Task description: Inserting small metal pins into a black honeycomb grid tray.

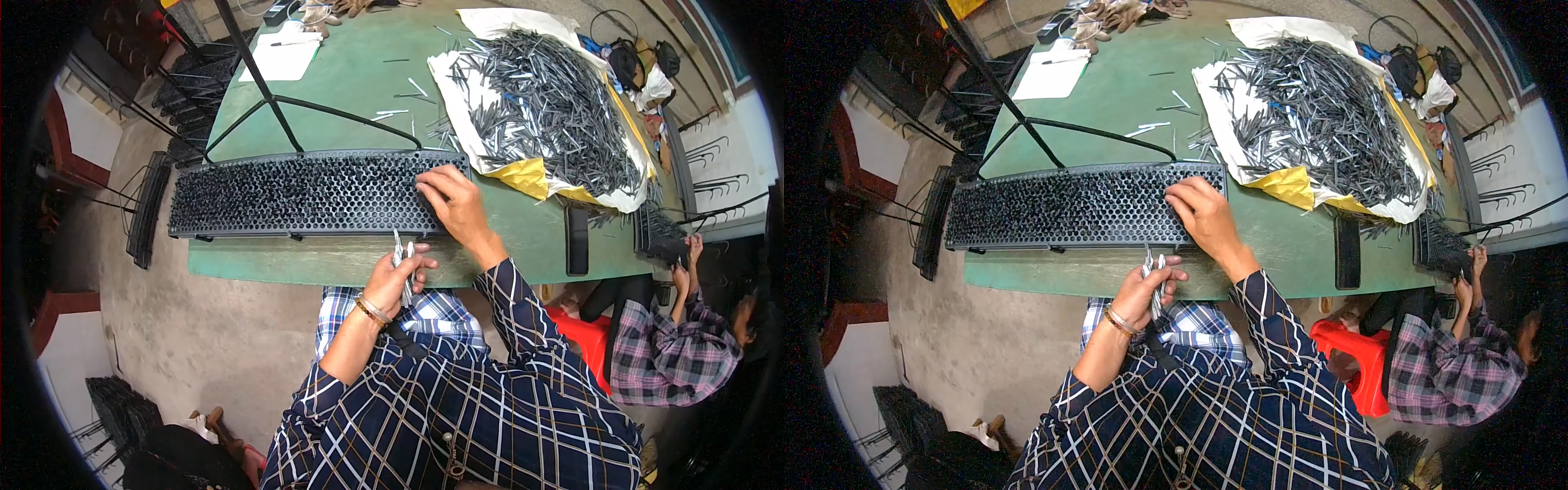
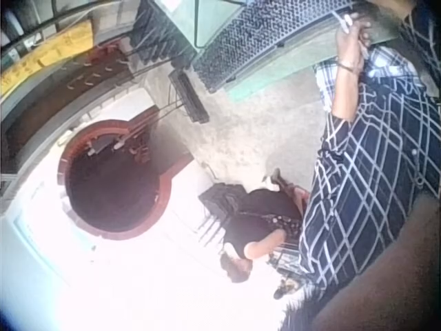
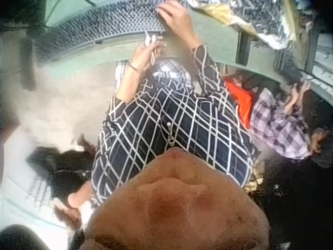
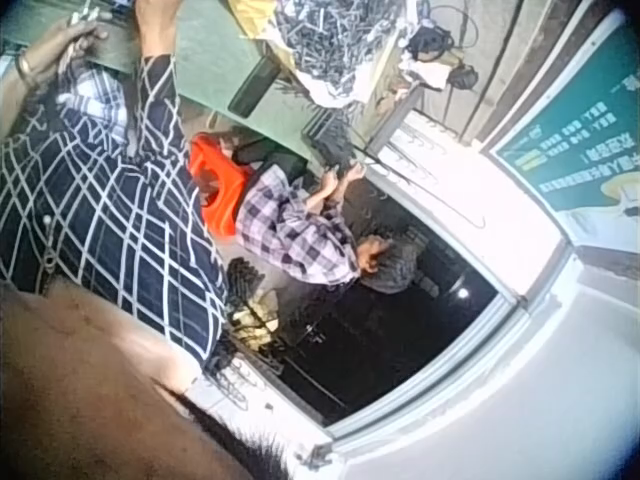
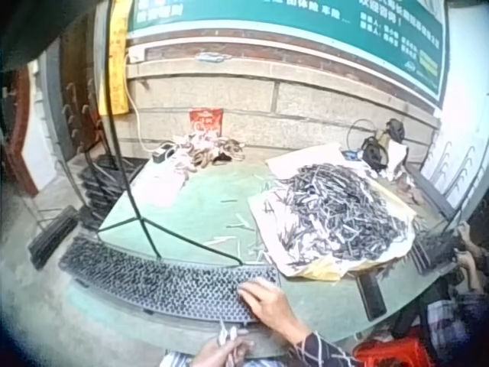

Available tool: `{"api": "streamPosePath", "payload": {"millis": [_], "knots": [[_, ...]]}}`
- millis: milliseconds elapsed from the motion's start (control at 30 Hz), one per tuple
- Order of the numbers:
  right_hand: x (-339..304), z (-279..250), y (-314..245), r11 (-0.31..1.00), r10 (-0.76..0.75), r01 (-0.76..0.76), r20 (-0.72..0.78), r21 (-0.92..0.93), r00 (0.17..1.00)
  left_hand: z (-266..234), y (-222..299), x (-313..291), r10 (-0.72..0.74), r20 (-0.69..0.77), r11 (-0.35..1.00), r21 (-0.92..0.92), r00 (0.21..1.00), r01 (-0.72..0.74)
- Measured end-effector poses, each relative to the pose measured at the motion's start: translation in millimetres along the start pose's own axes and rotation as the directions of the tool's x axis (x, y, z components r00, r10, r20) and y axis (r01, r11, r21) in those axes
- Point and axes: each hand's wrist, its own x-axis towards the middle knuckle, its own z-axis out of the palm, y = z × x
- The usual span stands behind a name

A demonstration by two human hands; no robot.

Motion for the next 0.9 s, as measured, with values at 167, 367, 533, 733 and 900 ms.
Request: {"api": "streamPosePath", "payload": {"millis": [167,367,533,733,900], "knots": [[3.5,2.1,1.1,0.997,-0.065,0.069,0.076,-0.039,0.995,-1.8,-3.5,1.0,0.005,0.009,1.0,0.018,1.0,-0.005],[-4.9,6.3,-0.3,0.998,-0.007,0.005,-0.033,-0.061,0.999,-4.2,-1.3,0.7,-0.016,-0.001,0.999,-0.027,1.0,0.016],[1.4,0.7,-0.9,0.994,0.11,-0.109,-0.122,0.02,0.986,-4.4,-2.4,1.4,-0.022,-0.003,1.0,-0.014,1.0,0.022],[1.2,0.5,1.9,0.974,0.212,-0.2,-0.117,0.105,0.97,-2.8,5.8,4.6,-0.033,0.075,0.992,-0.12,0.997,0.042],[-4.2,5.6,7.7,0.986,-0.091,0.076,-0.094,-0.149,0.991,3.0,8.0,4.5,-0.05,0.081,0.988,-0.141,0.995,0.061]]}}
